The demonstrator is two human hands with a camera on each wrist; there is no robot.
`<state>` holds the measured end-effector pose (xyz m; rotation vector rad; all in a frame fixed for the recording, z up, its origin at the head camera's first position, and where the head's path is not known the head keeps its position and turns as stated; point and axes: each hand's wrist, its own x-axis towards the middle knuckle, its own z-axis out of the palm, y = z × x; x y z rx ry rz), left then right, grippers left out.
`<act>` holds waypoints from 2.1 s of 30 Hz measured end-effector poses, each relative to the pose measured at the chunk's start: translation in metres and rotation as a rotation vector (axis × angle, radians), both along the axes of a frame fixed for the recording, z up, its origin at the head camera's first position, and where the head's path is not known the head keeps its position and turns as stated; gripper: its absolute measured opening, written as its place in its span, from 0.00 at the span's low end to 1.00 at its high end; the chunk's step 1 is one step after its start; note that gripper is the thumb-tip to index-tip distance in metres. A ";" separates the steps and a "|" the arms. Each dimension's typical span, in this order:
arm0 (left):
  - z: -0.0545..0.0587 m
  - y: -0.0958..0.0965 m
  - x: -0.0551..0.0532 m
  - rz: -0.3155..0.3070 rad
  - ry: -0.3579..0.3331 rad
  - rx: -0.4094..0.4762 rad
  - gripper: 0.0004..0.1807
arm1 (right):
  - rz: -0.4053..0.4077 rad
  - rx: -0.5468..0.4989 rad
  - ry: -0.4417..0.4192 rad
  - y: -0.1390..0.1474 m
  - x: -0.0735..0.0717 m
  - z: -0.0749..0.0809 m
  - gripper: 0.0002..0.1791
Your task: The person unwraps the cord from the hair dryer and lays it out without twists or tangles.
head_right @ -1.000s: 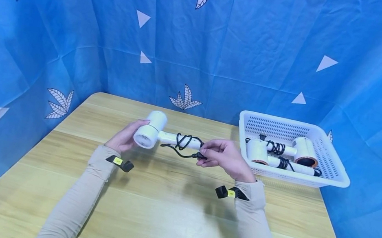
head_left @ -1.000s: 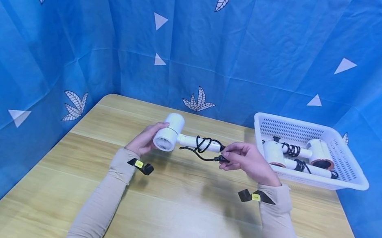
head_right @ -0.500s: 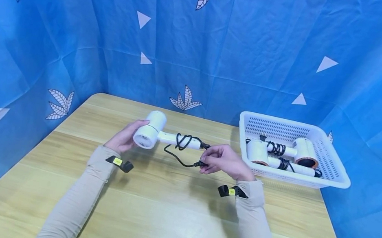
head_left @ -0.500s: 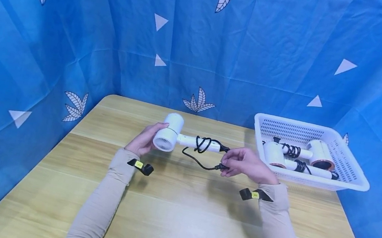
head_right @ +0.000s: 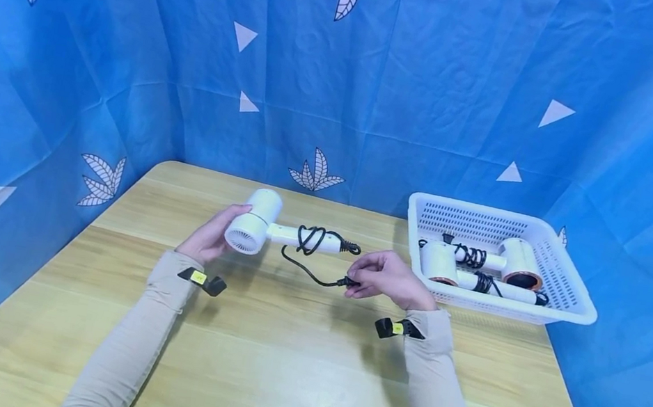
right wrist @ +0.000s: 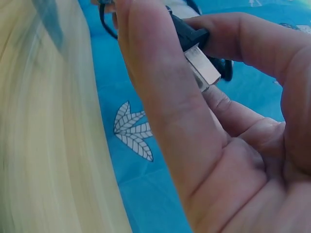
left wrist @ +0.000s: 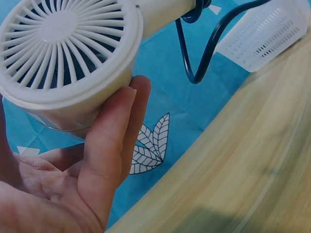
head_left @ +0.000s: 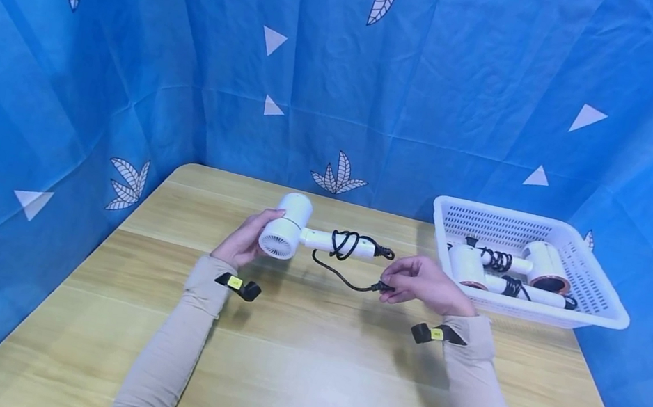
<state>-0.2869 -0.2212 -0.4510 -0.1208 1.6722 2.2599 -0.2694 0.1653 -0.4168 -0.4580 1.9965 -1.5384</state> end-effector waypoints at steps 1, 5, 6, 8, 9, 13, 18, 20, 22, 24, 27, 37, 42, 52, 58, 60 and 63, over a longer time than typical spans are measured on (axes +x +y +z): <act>0.000 0.000 0.000 -0.002 0.003 -0.002 0.32 | -0.007 0.004 -0.001 0.001 -0.001 0.000 0.18; 0.000 0.001 0.002 -0.010 0.010 -0.012 0.30 | -0.045 0.013 0.003 0.004 -0.002 -0.002 0.17; 0.001 0.001 0.002 -0.010 0.009 -0.010 0.29 | -0.055 0.017 0.006 0.004 -0.003 -0.002 0.17; 0.001 0.001 0.002 -0.012 0.008 -0.004 0.29 | -0.078 0.023 0.014 0.005 -0.004 -0.002 0.17; 0.001 0.000 0.002 -0.013 0.008 -0.001 0.28 | -0.090 0.027 0.021 0.006 -0.004 -0.002 0.17; 0.001 0.000 0.003 -0.012 0.004 0.008 0.27 | -0.143 0.051 0.057 0.007 -0.004 -0.002 0.17; 0.001 -0.002 0.003 -0.034 0.014 -0.011 0.25 | -0.202 0.088 0.111 0.009 -0.003 0.000 0.19; 0.001 -0.002 0.003 -0.048 0.020 -0.012 0.24 | -0.225 0.095 0.132 0.010 -0.003 0.000 0.19; 0.001 -0.003 0.004 -0.063 0.024 -0.013 0.23 | -0.257 0.099 0.152 0.010 -0.003 0.001 0.19; 0.000 -0.003 0.004 -0.075 0.030 -0.017 0.22 | -0.296 0.103 0.172 0.010 -0.002 0.001 0.19; -0.001 -0.003 0.005 -0.082 0.036 -0.026 0.22 | -0.365 0.113 0.200 0.010 -0.002 0.002 0.18; -0.002 -0.001 0.006 -0.055 0.029 -0.047 0.26 | -0.540 -0.012 0.272 0.015 -0.001 0.010 0.20; -0.002 0.000 0.005 -0.051 0.033 -0.052 0.23 | -0.604 -0.095 0.294 0.019 -0.001 0.012 0.20; -0.004 0.002 0.004 -0.056 0.044 -0.086 0.22 | -0.723 -0.347 0.296 0.023 0.001 0.020 0.04; -0.005 0.002 0.003 -0.049 0.045 -0.102 0.17 | -0.732 -0.457 0.277 0.024 0.005 0.027 0.07; -0.006 0.002 0.002 -0.046 0.046 -0.116 0.18 | -0.723 -0.475 0.277 0.024 0.007 0.030 0.07; -0.006 0.001 0.003 -0.037 0.042 -0.126 0.19 | -0.702 -0.506 0.272 0.025 0.009 0.035 0.06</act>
